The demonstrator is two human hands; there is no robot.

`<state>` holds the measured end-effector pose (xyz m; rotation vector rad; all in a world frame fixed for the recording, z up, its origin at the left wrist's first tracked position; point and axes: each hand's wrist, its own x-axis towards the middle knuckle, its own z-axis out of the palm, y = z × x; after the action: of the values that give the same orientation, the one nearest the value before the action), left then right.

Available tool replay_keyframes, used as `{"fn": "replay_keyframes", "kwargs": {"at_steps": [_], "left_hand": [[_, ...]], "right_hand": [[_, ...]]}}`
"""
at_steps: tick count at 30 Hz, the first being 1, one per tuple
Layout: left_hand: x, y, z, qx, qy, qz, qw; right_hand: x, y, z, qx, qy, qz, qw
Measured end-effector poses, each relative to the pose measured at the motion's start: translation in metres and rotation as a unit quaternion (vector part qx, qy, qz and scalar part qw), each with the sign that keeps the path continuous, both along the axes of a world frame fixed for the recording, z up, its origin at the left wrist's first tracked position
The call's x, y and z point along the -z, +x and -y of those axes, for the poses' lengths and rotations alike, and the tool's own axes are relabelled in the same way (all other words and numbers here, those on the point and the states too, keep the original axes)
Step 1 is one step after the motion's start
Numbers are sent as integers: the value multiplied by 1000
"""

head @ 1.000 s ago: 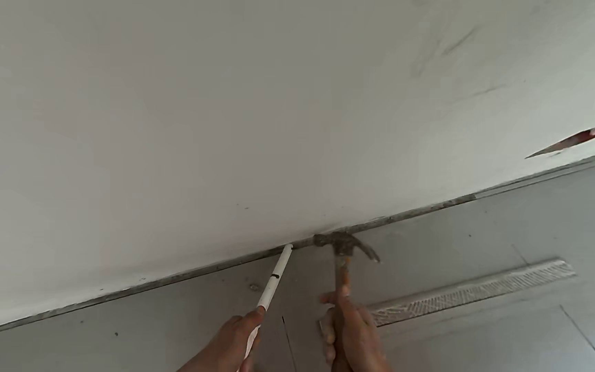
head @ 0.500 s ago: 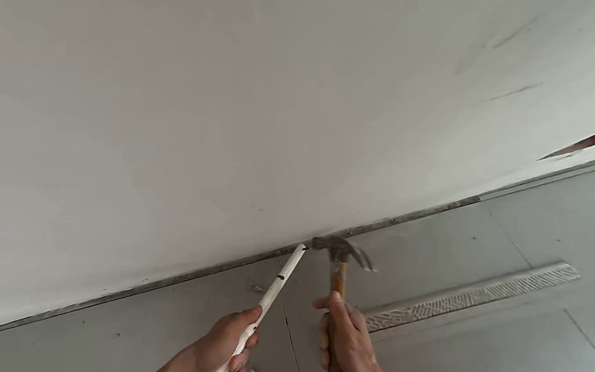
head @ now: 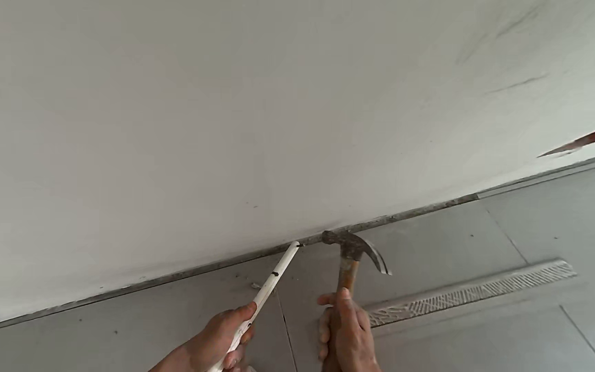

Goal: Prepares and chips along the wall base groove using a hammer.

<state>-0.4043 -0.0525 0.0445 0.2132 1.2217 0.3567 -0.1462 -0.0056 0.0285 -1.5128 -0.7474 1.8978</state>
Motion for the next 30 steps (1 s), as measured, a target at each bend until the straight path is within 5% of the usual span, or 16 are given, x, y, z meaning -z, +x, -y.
{"fn": "replay_keyframes", "kwargs": {"at_steps": [3, 10, 18, 24, 30], "left_hand": [[-2, 3, 2, 1, -6, -38, 999], [-1, 25, -2, 97, 73, -25, 992], [14, 22, -23, 87, 46, -2, 995], [23, 12, -14, 114, 69, -31, 991], [19, 16, -12, 112, 71, -37, 991]], "right_hand": [[1, 7, -10, -52, -90, -14, 994], [-8, 29, -21, 91, -8, -34, 995], [-11, 29, -22, 115, 81, -1, 990], [18, 18, 7, -5, -10, 14, 1000], [12, 7, 18, 92, 12, 14, 996]]}}
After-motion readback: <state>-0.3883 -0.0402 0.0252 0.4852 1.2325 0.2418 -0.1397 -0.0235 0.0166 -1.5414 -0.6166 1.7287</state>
